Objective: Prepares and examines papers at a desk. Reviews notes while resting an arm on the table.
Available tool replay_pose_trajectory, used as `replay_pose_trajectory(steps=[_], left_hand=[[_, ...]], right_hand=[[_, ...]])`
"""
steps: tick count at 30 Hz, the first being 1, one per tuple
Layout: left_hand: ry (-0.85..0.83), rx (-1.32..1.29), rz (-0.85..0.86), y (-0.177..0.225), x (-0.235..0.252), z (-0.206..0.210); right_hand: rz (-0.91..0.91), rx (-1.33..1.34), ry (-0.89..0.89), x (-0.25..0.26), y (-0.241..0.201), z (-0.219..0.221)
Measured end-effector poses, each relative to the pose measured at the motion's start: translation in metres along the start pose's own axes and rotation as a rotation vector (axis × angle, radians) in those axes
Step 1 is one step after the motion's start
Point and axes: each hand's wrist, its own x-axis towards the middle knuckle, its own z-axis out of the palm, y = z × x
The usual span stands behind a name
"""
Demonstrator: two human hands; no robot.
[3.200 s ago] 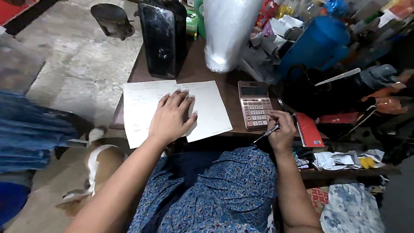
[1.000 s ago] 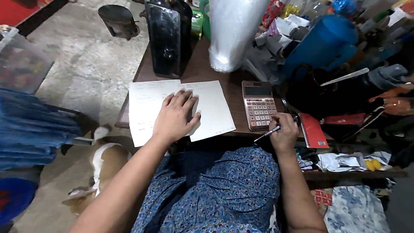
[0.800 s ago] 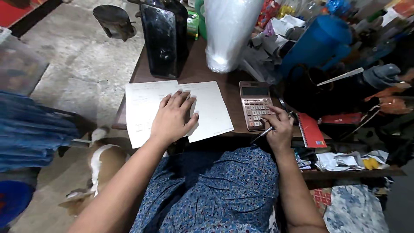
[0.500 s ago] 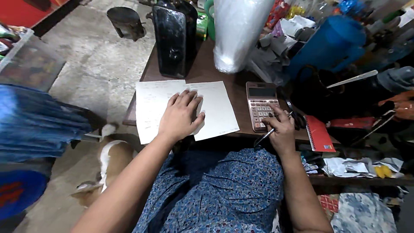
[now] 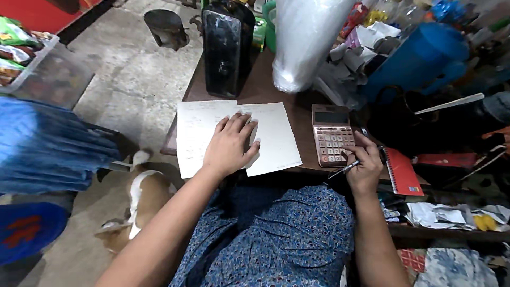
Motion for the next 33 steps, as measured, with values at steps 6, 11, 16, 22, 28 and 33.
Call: replay_pose_trajectory(steps=[6,11,16,22,28,33], left_hand=[[-0.004,-0.007,0.006,0.001,0.000,-0.001],[0.007,-0.013,0.003,0.000,-0.002,-0.001],[0.005,-0.009,0.000,0.003,-0.002,-0.002],[0.001,0.004,-0.004,0.003,-0.001,-0.001],[-0.009,0.000,-0.001,0.003,-0.002,-0.003],[-0.015,-0.005,0.017,0.000,-0.002,-0.001]], right_hand=[[0.056,0.005,0.038,-0.001,-0.001,0.001],[0.076,-0.030,-0.068,0.003,-0.002,0.003],[0.026,-0.060,-0.143,0.013,-0.009,0.007],[0.016,-0.063,-0.164,0.021,-0.010,0.014],[0.021,-0.094,-0.231,0.022,-0.013,0.017],[0.033,-0.087,-0.182,0.016,-0.008,-0.001]])
